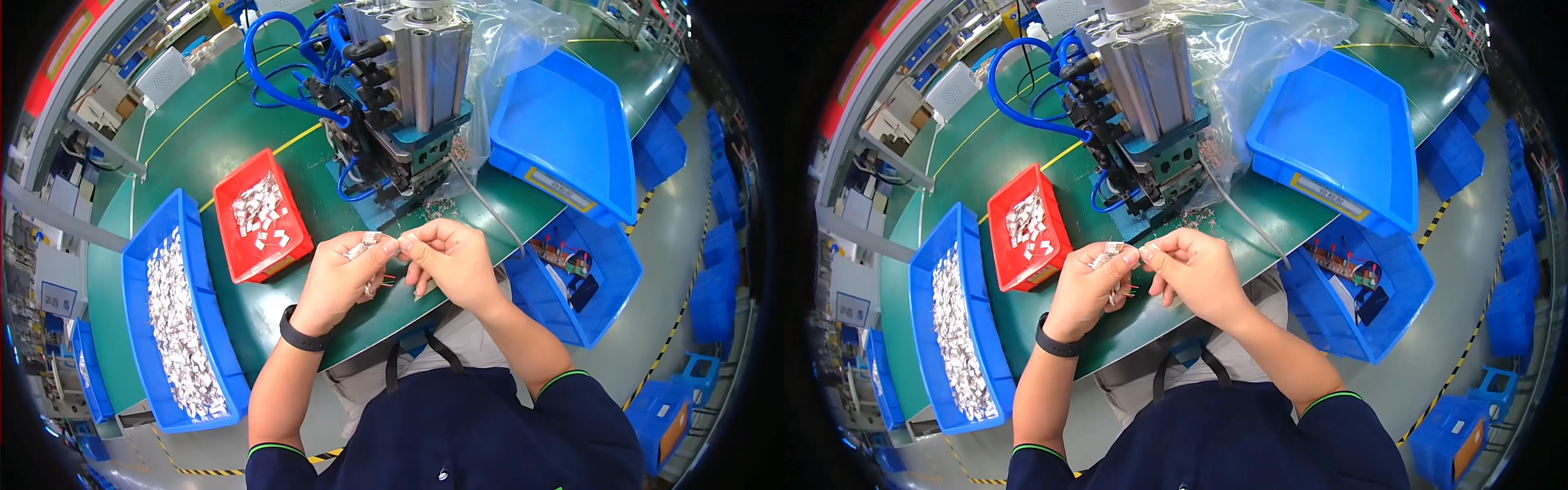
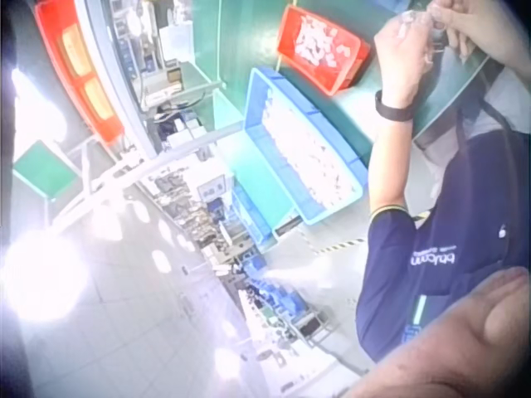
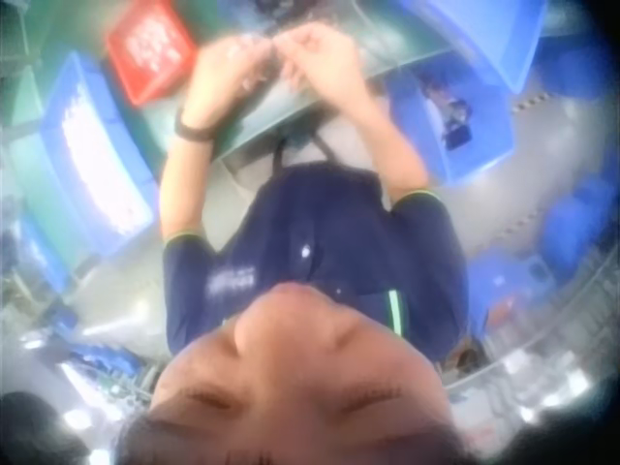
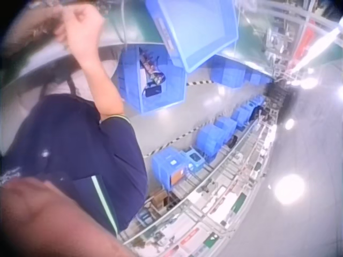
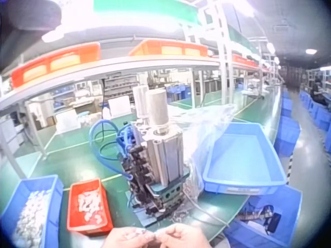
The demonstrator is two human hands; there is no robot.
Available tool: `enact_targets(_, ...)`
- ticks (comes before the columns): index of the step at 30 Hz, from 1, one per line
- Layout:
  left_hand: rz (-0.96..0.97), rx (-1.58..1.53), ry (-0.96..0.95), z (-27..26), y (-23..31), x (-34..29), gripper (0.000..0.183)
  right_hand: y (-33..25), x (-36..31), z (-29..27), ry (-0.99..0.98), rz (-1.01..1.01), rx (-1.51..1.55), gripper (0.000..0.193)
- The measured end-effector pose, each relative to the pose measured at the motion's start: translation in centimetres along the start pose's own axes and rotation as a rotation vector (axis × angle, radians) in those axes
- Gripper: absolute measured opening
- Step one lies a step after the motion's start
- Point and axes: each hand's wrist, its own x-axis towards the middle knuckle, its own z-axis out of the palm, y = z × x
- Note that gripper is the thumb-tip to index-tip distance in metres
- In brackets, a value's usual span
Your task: The person picks small white plastic components from a blue bin and inserts them into a vertical press machine. They then use a thin metal tool to manipulate the components within the machine's mechanism. The person repeats this process, handling the components one at a time and placing them into the machine.
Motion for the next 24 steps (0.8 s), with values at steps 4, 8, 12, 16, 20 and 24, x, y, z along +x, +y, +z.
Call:
enact_targets(4, -0.018, -0.064, 0.053, 0.2, -0.3, 0.3, 0.019, -0.3, 0.0, -0.5, -0.040, 0.039, -0.033, 0.021)
enact_targets(8, -0.122, -0.117, 0.034, 0.6, 0.5, 1.0, 0.020, -0.7, -0.1, -1.6, -0.109, 0.054, -0.039, 0.020)
enact_targets(12, -0.191, -0.208, -0.008, 0.9, 0.8, 1.9, 0.019, -1.4, 0.5, -2.9, -0.168, 0.112, -0.044, 0.020)
enact_targets(16, -0.255, -0.306, -0.055, 1.0, 1.1, 2.6, 0.018, -2.0, 1.1, -3.6, -0.228, 0.194, -0.007, 0.020)
enact_targets(20, -0.219, -0.214, 0.053, 0.3, 1.0, 1.7, 0.019, -3.6, 1.4, -4.6, -0.085, 0.228, -0.099, 0.021)
enact_targets(24, -0.051, 0.016, 0.161, -0.2, 0.7, 1.0, 0.018, -4.7, 3.8, -6.3, 0.008, 0.237, -0.162, 0.027)
